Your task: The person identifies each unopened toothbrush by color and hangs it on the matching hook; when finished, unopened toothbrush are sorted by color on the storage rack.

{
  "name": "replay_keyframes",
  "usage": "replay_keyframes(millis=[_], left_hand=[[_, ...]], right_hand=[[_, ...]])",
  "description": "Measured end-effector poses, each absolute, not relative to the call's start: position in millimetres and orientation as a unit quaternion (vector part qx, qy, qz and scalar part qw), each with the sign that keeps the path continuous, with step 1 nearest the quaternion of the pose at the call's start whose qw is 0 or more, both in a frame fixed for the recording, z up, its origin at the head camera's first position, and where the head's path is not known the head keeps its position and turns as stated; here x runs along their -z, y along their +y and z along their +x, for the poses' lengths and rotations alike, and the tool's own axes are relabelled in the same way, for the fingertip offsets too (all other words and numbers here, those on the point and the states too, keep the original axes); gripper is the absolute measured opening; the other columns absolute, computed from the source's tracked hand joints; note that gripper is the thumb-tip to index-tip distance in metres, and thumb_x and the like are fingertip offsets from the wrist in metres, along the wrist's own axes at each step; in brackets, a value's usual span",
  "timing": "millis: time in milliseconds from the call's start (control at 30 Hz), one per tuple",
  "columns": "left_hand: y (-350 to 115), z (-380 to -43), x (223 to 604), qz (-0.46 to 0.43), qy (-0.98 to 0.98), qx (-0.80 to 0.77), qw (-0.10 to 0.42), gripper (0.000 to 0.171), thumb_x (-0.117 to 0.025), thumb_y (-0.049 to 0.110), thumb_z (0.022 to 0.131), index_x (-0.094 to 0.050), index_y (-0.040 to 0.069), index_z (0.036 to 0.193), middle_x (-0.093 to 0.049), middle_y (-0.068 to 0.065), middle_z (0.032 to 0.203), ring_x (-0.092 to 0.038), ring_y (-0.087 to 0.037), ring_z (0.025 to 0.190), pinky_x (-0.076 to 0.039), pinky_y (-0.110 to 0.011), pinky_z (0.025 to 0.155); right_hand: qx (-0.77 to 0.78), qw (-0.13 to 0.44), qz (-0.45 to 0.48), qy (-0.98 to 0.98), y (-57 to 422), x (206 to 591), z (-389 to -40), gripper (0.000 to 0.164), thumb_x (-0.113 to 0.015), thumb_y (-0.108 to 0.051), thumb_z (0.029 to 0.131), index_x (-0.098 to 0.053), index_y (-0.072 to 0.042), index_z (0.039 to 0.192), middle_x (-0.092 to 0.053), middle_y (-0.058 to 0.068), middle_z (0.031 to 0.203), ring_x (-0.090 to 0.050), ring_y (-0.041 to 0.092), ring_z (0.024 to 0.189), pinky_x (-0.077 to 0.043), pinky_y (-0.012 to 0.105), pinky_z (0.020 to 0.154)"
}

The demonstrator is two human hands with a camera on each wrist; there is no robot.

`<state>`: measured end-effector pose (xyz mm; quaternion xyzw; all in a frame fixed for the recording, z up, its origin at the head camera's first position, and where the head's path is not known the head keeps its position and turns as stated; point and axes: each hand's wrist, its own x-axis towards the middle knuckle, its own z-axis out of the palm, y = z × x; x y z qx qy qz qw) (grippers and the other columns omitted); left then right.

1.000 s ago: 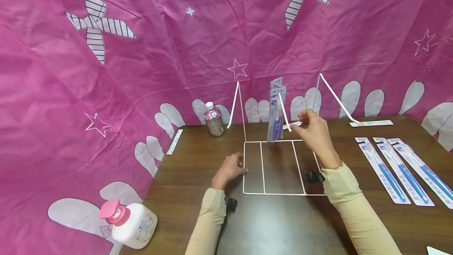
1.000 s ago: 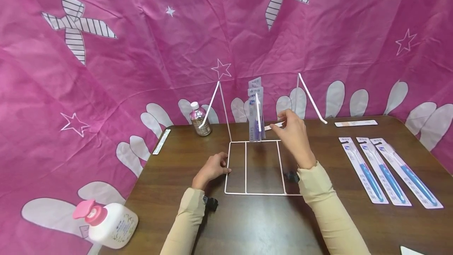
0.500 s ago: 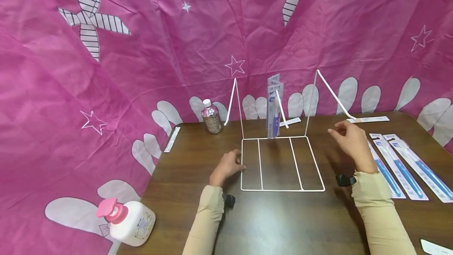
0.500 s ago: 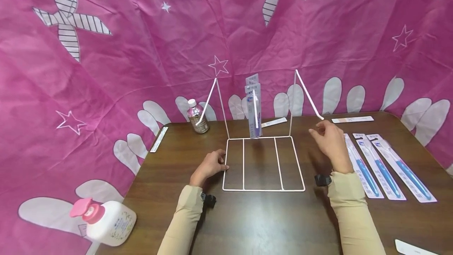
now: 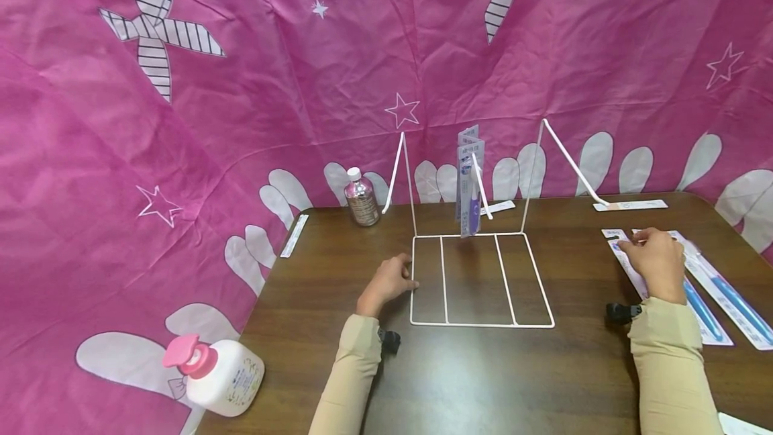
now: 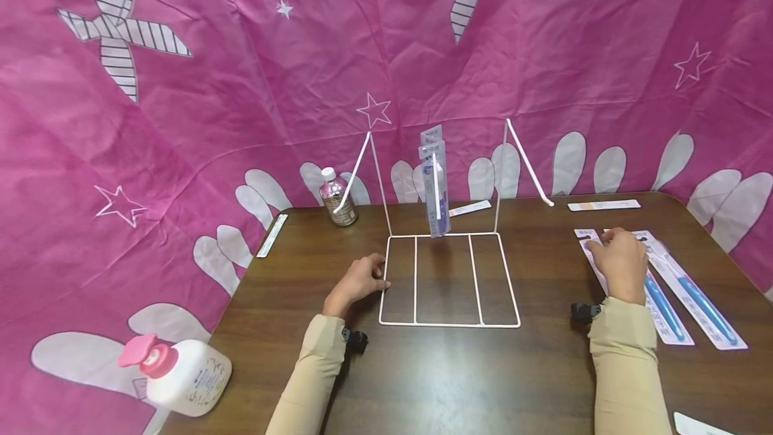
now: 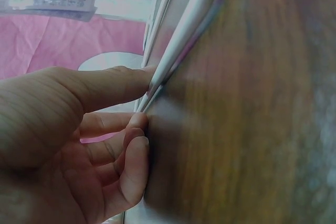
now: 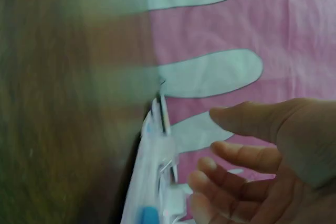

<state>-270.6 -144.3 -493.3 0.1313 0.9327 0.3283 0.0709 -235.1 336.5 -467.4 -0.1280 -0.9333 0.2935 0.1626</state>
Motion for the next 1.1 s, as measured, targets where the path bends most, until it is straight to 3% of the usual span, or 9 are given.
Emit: replay_keyframes(millis=[300,833,1100], left_hand=[[-144.5,-270.7,493.0,0.13,0.933,-0.328,0.07,0.056,-0.085,0.005,0.08,-0.059,-0.005,0.129,-0.062,-0.006,0.084,-0.057,-0.016,0.074,-0.05,-0.036,0.073],[-144.1,-270.8,493.3,0.128,0.933,-0.327,0.073,0.056,-0.085,0.007,0.081,-0.059,-0.004,0.129,-0.06,-0.004,0.084,-0.056,-0.016,0.075,-0.049,-0.036,0.073],[-144.1,-272.2,494.0,0.14,0.935,-0.32,0.067,0.055,-0.085,0.007,0.08,-0.059,-0.004,0.128,-0.061,-0.004,0.083,-0.057,-0.017,0.075,-0.049,-0.035,0.072]], right_hand=[[-0.286,0.137,-0.149,-0.936,345.4,476.0,-233.1,0.035,-0.071,-0.019,0.089,-0.064,0.015,0.096,-0.059,0.042,0.104,-0.05,0.067,0.093,-0.042,0.062,0.067],[-0.303,0.083,-0.174,-0.933,356.5,481.3,-241.9,0.036,-0.07,-0.02,0.089,-0.065,0.013,0.103,-0.057,0.043,0.111,-0.048,0.067,0.099,-0.044,0.059,0.063],[-0.309,0.094,-0.192,-0.927,356.3,483.7,-242.4,0.03,-0.066,-0.018,0.089,-0.067,0.011,0.094,-0.061,0.039,0.101,-0.052,0.062,0.096,-0.041,0.055,0.058]])
